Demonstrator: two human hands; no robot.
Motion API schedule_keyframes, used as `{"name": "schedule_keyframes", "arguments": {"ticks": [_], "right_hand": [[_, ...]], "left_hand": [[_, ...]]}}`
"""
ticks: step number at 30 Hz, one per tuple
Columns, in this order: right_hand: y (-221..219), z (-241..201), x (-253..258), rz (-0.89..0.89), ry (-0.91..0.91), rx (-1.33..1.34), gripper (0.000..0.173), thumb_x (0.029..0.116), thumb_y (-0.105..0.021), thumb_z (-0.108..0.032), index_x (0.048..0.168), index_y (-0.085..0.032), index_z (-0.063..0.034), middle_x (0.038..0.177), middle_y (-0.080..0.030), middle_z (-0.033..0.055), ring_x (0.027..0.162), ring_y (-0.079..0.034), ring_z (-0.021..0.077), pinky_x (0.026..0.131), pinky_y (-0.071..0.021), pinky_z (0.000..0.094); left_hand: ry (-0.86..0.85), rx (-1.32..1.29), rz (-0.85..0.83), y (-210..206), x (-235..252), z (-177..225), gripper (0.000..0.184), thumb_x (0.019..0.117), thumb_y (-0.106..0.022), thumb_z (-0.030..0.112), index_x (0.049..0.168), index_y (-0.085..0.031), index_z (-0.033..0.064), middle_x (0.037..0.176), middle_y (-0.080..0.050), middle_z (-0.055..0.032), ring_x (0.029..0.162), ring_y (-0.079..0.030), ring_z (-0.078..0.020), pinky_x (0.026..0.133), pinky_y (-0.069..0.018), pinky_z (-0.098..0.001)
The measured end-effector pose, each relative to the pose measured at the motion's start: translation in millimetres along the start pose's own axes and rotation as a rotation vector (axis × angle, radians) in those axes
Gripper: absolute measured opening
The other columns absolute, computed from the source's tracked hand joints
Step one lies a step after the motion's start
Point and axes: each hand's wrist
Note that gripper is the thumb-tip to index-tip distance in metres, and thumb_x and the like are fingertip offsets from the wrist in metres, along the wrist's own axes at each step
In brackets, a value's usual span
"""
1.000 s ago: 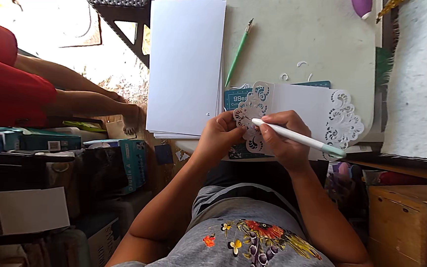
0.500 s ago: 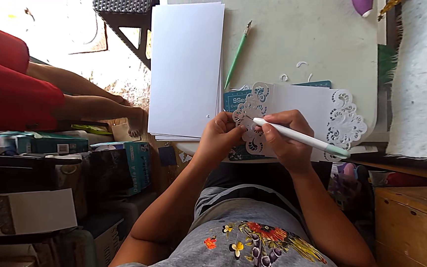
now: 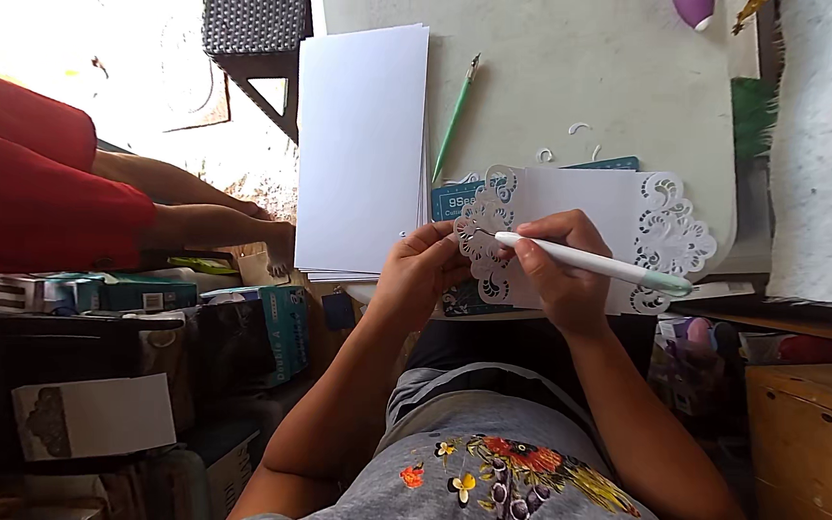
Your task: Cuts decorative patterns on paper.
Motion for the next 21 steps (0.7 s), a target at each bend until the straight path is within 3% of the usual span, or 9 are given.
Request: {"name": "schedule_keyframes", "arguments": {"ticks": [10,21], "right_hand": [[-1.3,1.8,0.8,-0.008,0.015,0.06,0.013,0.0914,-0.062,0.004,0.105,-0.062,0.0036,0.097,-0.069,0.003,0.084,-0.069,0.0026,0.076,-0.0602,0.0194],[1.5,2.6,-0.2,-0.006,0.011,0.118,0.014,0.0929,-0.061,0.003,0.107,-0.062,0.0017,0.101,-0.07,0.0034,0.089,-0.07,0.0055,0.08,-0.0615,0.0227]], "left_hand": [[-0.06,0.036,0.009,-4.7,-0.6,-1.3,0.02,0.1028,-0.049,-0.003,0.108,-0.065,0.0076,0.093,-0.074,-0.0017,0.08,-0.073,-0.0092,0.076,-0.0623,-0.0252],[-0.056,0.079,0.011,-5.5,-2.8,3.7,0.027,0.1047,-0.036,0.005,0.11,-0.063,0.0066,0.09,-0.073,-0.0032,0.077,-0.072,-0.01,0.073,-0.0619,-0.0264]]}}
Point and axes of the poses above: each hand's wrist, its own x-axis towards the middle knuckle, its own y-axis out of the back of the hand, z = x × y
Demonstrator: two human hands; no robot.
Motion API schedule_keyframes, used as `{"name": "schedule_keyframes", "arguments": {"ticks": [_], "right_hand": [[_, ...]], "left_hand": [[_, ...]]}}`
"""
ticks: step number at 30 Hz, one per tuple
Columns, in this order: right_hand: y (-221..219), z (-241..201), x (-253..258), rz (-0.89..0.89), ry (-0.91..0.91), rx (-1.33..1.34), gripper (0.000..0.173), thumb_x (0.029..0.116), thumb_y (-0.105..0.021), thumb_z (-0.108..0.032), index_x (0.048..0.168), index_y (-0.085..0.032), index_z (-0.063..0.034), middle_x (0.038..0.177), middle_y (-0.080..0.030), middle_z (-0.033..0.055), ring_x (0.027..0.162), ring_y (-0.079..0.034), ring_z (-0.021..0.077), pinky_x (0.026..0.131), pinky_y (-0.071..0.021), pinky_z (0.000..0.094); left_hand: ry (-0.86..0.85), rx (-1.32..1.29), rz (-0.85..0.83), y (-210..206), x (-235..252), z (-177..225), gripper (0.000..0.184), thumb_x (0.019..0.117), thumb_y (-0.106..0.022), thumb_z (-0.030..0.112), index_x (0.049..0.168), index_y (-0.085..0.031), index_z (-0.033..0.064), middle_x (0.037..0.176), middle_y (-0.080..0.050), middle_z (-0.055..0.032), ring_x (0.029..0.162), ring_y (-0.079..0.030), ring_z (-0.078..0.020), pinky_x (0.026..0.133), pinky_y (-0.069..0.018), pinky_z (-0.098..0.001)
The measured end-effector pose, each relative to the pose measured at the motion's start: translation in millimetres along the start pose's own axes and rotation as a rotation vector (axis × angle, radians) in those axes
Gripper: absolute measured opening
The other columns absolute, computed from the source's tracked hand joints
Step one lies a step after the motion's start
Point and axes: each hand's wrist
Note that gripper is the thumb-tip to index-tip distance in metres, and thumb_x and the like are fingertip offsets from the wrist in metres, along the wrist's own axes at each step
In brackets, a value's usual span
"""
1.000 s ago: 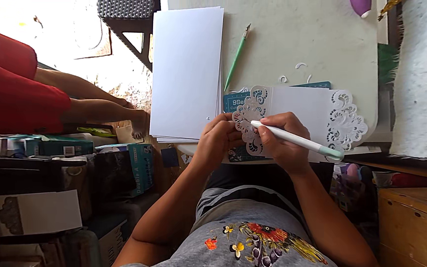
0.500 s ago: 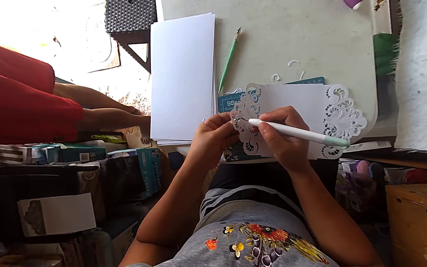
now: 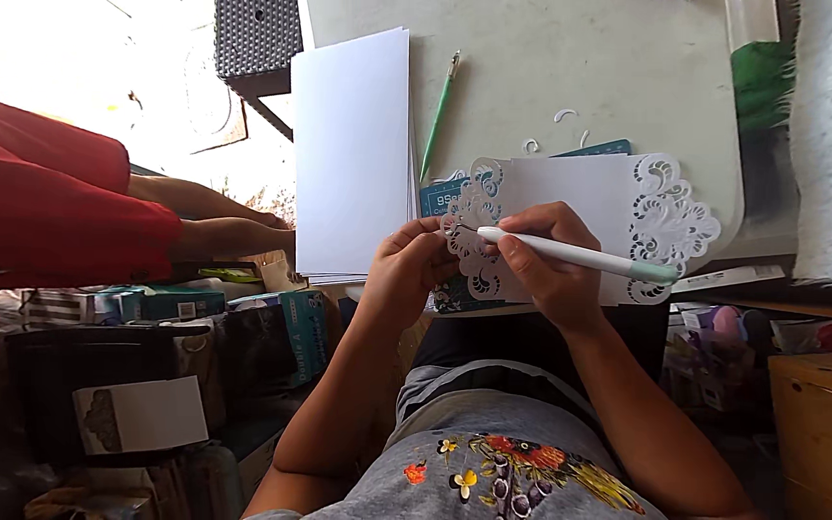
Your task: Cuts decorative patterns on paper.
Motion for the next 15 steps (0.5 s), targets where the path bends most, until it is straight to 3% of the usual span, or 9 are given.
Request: {"name": "schedule_keyframes", "arguments": {"ticks": [3,8,15], "right_hand": [[-0.9,0.9,-0.1,-0.017,0.016,-0.009,0.014,0.092,-0.063,0.004,0.106,-0.063,0.003,0.101,-0.069,0.0034,0.089,-0.07,0.0041,0.079,-0.0613,0.0215],[-0.7,0.6,0.5,-0.035,0.02,-0.016,0.014,0.0912,-0.064,0.005,0.105,-0.064,0.0047,0.102,-0.069,0.0037,0.089,-0.069,0.0033,0.08,-0.0604,0.0202],[-0.1,0.9,-0.2,-0.002,0.012,0.023,0.015,0.0921,-0.062,0.003,0.107,-0.063,0.0025,0.1,-0.07,0.0028,0.088,-0.071,0.005,0.078,-0.0621,0.0228]], "left_hand": [[0.0,-0.011,-0.009,0.5,-2.2,0.8,0.028,0.1058,-0.036,0.006,0.11,-0.064,0.0057,0.091,-0.074,-0.0043,0.078,-0.073,-0.0114,0.074,-0.0626,-0.0277],[0.004,-0.004,-0.014,0.4,-2.2,1.3,0.035,0.1115,-0.036,0.022,0.104,-0.067,0.0084,0.091,-0.073,-0.0031,0.076,-0.071,-0.0092,0.071,-0.0612,-0.0248],[0.002,-0.026,-0.005,-2.6,-2.1,-2.8,0.028,0.1098,-0.041,0.015,0.101,-0.067,0.0095,0.087,-0.073,-0.0025,0.074,-0.071,-0.0085,0.071,-0.0612,-0.0241]]}}
Point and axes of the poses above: each hand's wrist, its own x-axis towards the middle knuckle, its own y-axis out of the back of the hand, z = x × y
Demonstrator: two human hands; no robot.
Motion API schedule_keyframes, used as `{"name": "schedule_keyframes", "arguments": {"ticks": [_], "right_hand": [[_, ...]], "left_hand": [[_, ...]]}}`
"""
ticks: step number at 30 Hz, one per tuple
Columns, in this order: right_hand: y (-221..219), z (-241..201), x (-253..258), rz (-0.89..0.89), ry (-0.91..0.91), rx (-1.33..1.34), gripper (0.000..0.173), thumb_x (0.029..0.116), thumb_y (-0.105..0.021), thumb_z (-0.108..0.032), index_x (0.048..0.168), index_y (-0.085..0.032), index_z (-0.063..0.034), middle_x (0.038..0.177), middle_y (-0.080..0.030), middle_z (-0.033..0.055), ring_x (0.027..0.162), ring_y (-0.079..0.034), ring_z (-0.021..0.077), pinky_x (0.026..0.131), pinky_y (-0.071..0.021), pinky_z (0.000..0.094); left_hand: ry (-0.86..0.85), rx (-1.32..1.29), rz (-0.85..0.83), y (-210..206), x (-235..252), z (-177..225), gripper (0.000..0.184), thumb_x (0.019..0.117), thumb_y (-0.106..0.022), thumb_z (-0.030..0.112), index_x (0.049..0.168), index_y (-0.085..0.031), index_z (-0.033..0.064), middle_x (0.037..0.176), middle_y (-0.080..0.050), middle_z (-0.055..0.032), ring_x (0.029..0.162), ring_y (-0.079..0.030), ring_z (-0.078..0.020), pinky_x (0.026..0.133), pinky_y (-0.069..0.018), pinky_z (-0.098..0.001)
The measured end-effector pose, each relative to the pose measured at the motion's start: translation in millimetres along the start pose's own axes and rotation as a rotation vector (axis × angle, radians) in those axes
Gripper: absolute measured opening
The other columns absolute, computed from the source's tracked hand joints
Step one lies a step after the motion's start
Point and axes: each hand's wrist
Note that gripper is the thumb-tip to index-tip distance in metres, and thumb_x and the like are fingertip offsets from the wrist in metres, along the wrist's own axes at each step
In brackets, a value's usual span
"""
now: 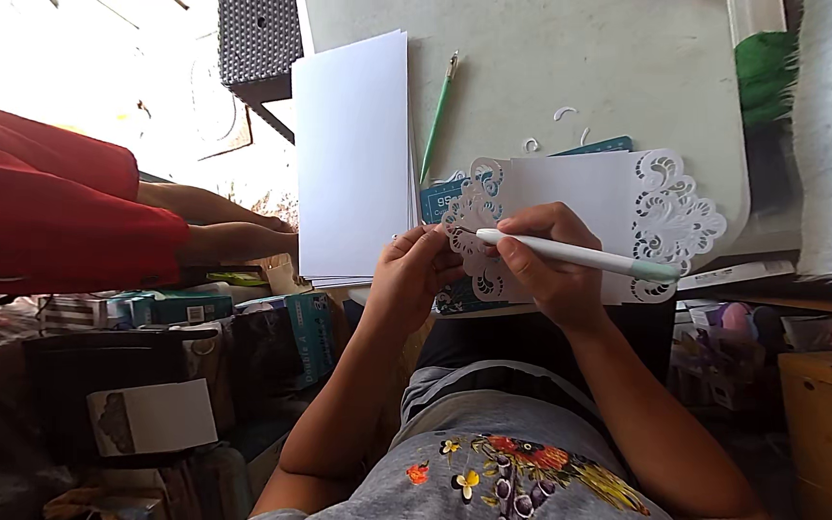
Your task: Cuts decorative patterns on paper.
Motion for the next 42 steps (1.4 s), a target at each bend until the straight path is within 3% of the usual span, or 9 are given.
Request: {"name": "schedule_keyframes", "arguments": {"ticks": [5,10,18,23,27,33,36,42], "right_hand": [[0,4,2,-0.012,0.016,0.015,0.014,0.0915,-0.063,0.004,0.106,-0.064,0.0017,0.102,-0.071,0.0004,0.09,-0.07,0.0038,0.08,-0.0619,0.0229],[2,5,1,0.022,0.036,0.025,0.014,0.0928,-0.062,0.003,0.107,-0.063,0.0004,0.1,-0.071,0.0003,0.088,-0.07,0.0041,0.079,-0.0612,0.0223],[2,5,2,0.016,0.037,0.039,0.014,0.0932,-0.061,0.003,0.107,-0.063,0.0006,0.101,-0.071,0.0005,0.088,-0.07,0.0044,0.079,-0.0613,0.0228],[2,5,2,0.025,0.037,0.043,0.014,0.0932,-0.06,0.003,0.107,-0.062,-0.001,0.099,-0.07,-0.0006,0.088,-0.069,0.0038,0.078,-0.0607,0.0223],[3,6,3,0.024,0.042,0.062,0.014,0.0937,-0.06,0.003,0.107,-0.062,-0.0004,0.1,-0.07,0.0002,0.088,-0.069,0.0045,0.079,-0.0609,0.0231],[2,5,3,0.024,0.034,0.055,0.013,0.094,-0.06,0.003,0.107,-0.062,-0.0003,0.1,-0.07,0.0003,0.088,-0.07,0.0046,0.079,-0.0609,0.023],[2,5,3,0.033,0.034,0.052,0.013,0.094,-0.06,0.003,0.107,-0.062,-0.0005,0.099,-0.071,0.0004,0.088,-0.07,0.0051,0.079,-0.0614,0.0239],[2,5,3,0.029,0.035,0.049,0.013,0.0938,-0.06,0.003,0.106,-0.062,-0.0002,0.099,-0.07,0.0003,0.087,-0.07,0.0049,0.079,-0.0614,0.0239]], "left_hand": [[0.009,-0.001,0.02,-1,2,-1,0.028,0.1094,-0.037,0.011,0.1,-0.063,0.0096,0.086,-0.073,-0.0023,0.074,-0.072,-0.0089,0.071,-0.0617,-0.0246],[0.026,0.018,-0.019,1,5,1,0.033,0.11,-0.034,0.019,0.103,-0.065,0.009,0.09,-0.072,-0.0033,0.078,-0.071,-0.0108,0.072,-0.0612,-0.0263],[-0.015,-0.015,-0.069,5,3,-1,0.029,0.1036,-0.034,0.008,0.108,-0.063,0.0078,0.093,-0.073,-0.0041,0.08,-0.072,-0.0113,0.075,-0.0616,-0.0275],[-0.214,0.07,-0.083,7,2,-10,0.029,0.0964,-0.045,-0.005,0.114,-0.065,0.0072,0.1,-0.074,-0.0017,0.083,-0.073,-0.0098,0.077,-0.0629,-0.0276],[-0.452,0.222,-0.098,12,3,-20,0.021,0.0984,-0.062,0.001,0.117,-0.067,0.01,0.106,-0.074,0.002,0.09,-0.073,-0.0086,0.083,-0.0618,-0.0267],[-0.638,0.362,-0.047,14,9,-30,0.017,0.0992,-0.06,0.001,0.11,-0.066,0.0124,0.098,-0.073,0.0083,0.085,-0.071,-0.0042,0.08,-0.0618,-0.0252],[-0.601,0.406,0.01,11,8,-31,0.016,0.1005,-0.056,0.001,0.109,-0.062,0.0133,0.093,-0.071,0.0105,0.08,-0.069,-0.0016,0.076,-0.0614,-0.023],[-0.347,0.248,0.047,4,3,-23,0.018,0.1021,-0.044,0.002,0.105,-0.056,0.0158,0.089,-0.07,0.0072,0.077,-0.071,-0.0044,0.074,-0.062,-0.0248]]}}
Point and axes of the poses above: each hand's wrist, its own x-axis towards the middle knuckle, its own y-axis out of the back of the hand, z = x × y
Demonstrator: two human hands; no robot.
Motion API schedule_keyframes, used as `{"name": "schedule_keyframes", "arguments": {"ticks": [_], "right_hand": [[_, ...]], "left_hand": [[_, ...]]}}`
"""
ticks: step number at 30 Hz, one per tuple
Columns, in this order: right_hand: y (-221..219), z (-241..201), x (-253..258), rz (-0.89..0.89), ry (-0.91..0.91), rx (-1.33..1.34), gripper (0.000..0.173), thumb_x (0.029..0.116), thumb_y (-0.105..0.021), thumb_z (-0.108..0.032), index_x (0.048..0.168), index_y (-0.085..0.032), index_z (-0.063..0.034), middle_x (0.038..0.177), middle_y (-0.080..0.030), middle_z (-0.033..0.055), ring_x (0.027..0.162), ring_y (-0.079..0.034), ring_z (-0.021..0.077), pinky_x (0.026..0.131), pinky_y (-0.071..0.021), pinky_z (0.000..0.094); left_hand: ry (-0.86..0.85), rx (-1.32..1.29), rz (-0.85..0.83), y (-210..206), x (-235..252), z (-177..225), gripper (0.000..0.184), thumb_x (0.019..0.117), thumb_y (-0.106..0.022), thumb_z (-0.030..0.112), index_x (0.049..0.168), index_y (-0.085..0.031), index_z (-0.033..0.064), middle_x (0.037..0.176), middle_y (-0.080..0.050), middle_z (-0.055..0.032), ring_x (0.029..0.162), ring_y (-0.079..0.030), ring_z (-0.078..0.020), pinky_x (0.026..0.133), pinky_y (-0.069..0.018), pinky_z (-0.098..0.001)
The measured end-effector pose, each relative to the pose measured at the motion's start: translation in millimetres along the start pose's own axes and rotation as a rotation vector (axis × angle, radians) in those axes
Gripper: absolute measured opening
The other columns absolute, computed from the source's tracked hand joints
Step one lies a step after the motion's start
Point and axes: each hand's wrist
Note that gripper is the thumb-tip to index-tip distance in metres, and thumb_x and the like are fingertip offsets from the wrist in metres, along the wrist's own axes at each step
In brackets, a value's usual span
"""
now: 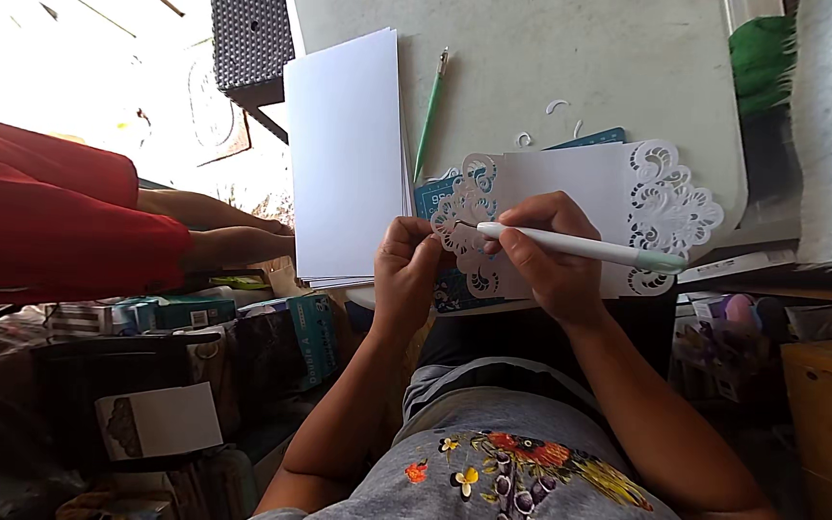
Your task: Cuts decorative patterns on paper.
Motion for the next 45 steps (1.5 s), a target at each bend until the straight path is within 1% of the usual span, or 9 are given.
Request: {"name": "schedule_keyframes", "arguments": {"ticks": [14,16,19,24,28,31,35,39,45], "right_hand": [[0,1,0,-0.023,0.001,-0.01,0.013,0.0939,-0.062,0.001,0.107,-0.063,0.0009,0.1,-0.07,0.0012,0.088,-0.07,0.0056,0.079,-0.0621,0.0249],[0,1,0,-0.02,0.001,-0.009,0.013,0.0939,-0.062,0.002,0.107,-0.063,0.001,0.1,-0.07,0.0013,0.088,-0.07,0.0056,0.08,-0.0621,0.0249],[0,1,0,-0.02,0.004,-0.01,0.013,0.0939,-0.061,0.002,0.107,-0.062,0.0013,0.099,-0.07,0.0015,0.088,-0.07,0.0053,0.079,-0.0617,0.0242],[0,1,0,-0.03,0.004,-0.018,0.013,0.0929,-0.062,0.004,0.106,-0.063,0.0024,0.099,-0.071,0.0017,0.088,-0.07,0.0048,0.079,-0.0615,0.0234],[-1,0,0,-0.032,-0.004,-0.025,0.014,0.0917,-0.062,0.004,0.105,-0.063,0.0028,0.098,-0.07,0.0007,0.087,-0.069,0.0031,0.078,-0.0608,0.0216],[-1,0,0,-0.028,-0.009,-0.024,0.014,0.0918,-0.062,0.005,0.105,-0.063,0.0027,0.098,-0.07,0.0007,0.087,-0.069,0.0032,0.078,-0.061,0.0215],[-1,0,0,-0.023,-0.008,-0.024,0.013,0.0919,-0.062,0.005,0.105,-0.063,0.0024,0.098,-0.07,0.0013,0.087,-0.07,0.0042,0.078,-0.0612,0.0225],[-1,0,0,-0.01,-0.015,-0.018,0.013,0.0922,-0.063,0.004,0.104,-0.064,0.0008,0.098,-0.07,0.0001,0.087,-0.07,0.0045,0.079,-0.0618,0.0237],[-1,-1,0,0.02,-0.021,-0.03,0.013,0.0927,-0.06,0.004,0.105,-0.062,0.0005,0.098,-0.071,0.0013,0.087,-0.07,0.0057,0.079,-0.0616,0.024]], "left_hand": [[0.153,-0.157,0.023,-5,1,9,0.022,0.1022,-0.036,0.004,0.098,-0.053,0.017,0.079,-0.07,0.0043,0.068,-0.07,-0.0052,0.068,-0.0609,-0.0227],[0.161,-0.163,0.022,-5,1,8,0.021,0.1028,-0.037,0.003,0.102,-0.053,0.0161,0.082,-0.071,0.0035,0.07,-0.071,-0.006,0.069,-0.0614,-0.0234],[0.161,-0.202,-0.03,-1,1,9,0.024,0.104,-0.038,0.003,0.119,-0.054,0.0135,0.092,-0.074,0.0007,0.077,-0.073,-0.008,0.074,-0.0625,-0.0251],[0.146,-0.213,-0.094,5,0,10,0.024,0.1023,-0.047,0.002,0.116,-0.065,0.0087,0.101,-0.074,-0.0019,0.084,-0.073,-0.0091,0.078,-0.0623,-0.0263],[0.155,-0.252,-0.086,5,0,7,0.02,0.1011,-0.053,-0.001,0.113,-0.068,0.0073,0.099,-0.076,-0.003,0.084,-0.074,-0.0102,0.079,-0.0628,-0.027],[0.121,-0.181,-0.074,4,-1,8,0.016,0.1015,-0.058,0.003,0.111,-0.069,0.0094,0.098,-0.075,-0.0013,0.083,-0.074,-0.009,0.079,-0.0625,-0.0261],[-0.037,0.018,-0.067,5,-2,2,0.013,0.1013,-0.062,0.007,0.111,-0.067,0.0128,0.098,-0.074,0.0049,0.084,-0.073,-0.0063,0.081,-0.0624,-0.0255],[-0.124,0.171,-0.027,4,-1,-4,0.012,0.1013,-0.058,0.003,0.109,-0.064,0.0114,0.095,-0.072,0.0082,0.081,-0.071,-0.0035,0.077,-0.0622,-0.0235],[-0.103,0.212,-0.024,4,2,-3,0.013,0.0997,-0.052,0.001,0.103,-0.056,0.0136,0.085,-0.067,0.0099,0.072,-0.067,-0.0002,0.069,-0.06,-0.0204]]}}
Point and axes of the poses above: each hand's wrist, its own x-axis towards the middle knuckle, its own y-axis out of the back of the hand, z = x × y
